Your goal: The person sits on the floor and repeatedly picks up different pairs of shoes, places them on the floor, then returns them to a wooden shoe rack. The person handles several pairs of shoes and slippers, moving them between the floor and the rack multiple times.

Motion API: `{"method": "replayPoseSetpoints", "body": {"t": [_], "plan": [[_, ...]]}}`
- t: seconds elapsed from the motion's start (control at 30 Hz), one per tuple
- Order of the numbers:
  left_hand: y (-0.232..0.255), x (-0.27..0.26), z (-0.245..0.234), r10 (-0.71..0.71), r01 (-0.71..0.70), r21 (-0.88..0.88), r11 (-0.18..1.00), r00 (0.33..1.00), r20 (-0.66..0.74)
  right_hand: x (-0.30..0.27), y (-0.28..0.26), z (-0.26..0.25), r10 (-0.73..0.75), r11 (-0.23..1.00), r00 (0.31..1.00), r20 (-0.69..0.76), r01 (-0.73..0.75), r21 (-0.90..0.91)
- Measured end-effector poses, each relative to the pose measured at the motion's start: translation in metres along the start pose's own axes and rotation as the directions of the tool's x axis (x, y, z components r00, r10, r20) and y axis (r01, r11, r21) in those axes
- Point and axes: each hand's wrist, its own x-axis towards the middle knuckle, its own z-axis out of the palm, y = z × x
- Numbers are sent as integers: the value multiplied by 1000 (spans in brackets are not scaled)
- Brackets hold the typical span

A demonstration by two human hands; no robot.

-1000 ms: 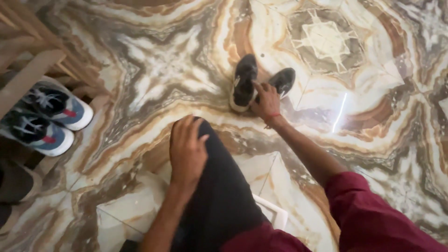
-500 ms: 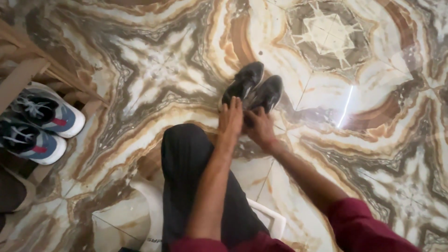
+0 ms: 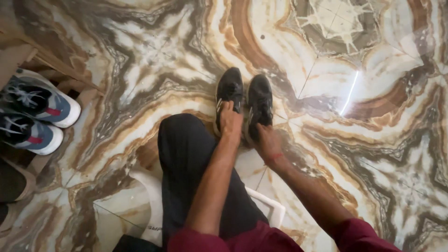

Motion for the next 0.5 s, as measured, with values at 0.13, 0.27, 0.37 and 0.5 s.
{"method": "replayPoseSetpoints", "body": {"t": [0.13,0.27,0.37,0.5], "plan": [[3,2,-13,-152,154,-305,940,988,33,1,-23,-34,110,994,990,93,-111,6],[-10,-23,-67,0,10,-121,993,997,78,0,-50,-69,42,987,998,38,-48,156],[-18,-42,-103,-53,-12,-249,968,966,-253,12,-58,-75,-121,981,969,-213,150,123],[-42,-68,-155,-68,-57,-209,976,836,-545,41,-85,-91,-268,950,841,-470,311,14]]}}
